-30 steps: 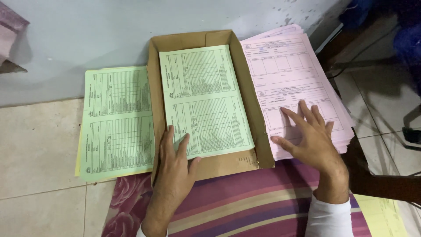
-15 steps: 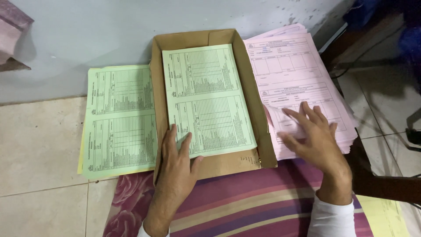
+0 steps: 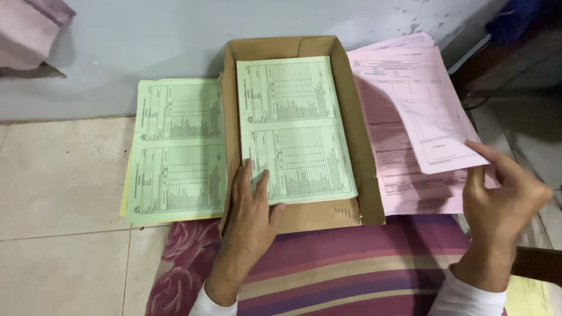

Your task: Sorting and collating different colored paper forms into a cardboard box

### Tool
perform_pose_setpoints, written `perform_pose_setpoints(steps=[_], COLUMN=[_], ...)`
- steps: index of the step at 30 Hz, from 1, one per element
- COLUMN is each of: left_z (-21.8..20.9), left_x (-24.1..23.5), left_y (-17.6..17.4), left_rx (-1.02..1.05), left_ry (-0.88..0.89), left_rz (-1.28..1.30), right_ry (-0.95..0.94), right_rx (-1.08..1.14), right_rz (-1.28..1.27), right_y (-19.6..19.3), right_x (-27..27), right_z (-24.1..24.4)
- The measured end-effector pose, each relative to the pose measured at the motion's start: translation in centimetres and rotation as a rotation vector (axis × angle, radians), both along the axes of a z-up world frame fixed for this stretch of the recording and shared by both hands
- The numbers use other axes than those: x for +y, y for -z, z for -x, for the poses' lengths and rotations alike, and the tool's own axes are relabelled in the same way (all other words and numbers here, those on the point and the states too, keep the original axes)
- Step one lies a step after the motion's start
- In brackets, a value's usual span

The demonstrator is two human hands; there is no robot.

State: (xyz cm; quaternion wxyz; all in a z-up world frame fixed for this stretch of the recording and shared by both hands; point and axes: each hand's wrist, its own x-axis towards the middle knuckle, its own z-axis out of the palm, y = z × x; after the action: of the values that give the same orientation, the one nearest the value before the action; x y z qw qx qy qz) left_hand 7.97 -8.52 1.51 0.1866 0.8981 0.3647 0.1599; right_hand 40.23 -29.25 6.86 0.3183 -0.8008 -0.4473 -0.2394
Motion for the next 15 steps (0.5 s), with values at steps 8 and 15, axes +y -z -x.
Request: perform_pose_setpoints(steps=[8,15], left_z=[-0.3,0.5], left_x=[-0.2,-1.2], left_y=[-1.9,-5.0], left_rx=[-0.162,-0.437], left_ry=[-0.004,0.051], left_rz=[-0.048,-0.216], right_ry=[-0.427,-0.616], right_rx=[-0.087,-0.050], right_rz=[-0.093,0.078], right_y=[-1.9,-0.9], right_x=[5.4,9.2], right_z=[8.6,15.6])
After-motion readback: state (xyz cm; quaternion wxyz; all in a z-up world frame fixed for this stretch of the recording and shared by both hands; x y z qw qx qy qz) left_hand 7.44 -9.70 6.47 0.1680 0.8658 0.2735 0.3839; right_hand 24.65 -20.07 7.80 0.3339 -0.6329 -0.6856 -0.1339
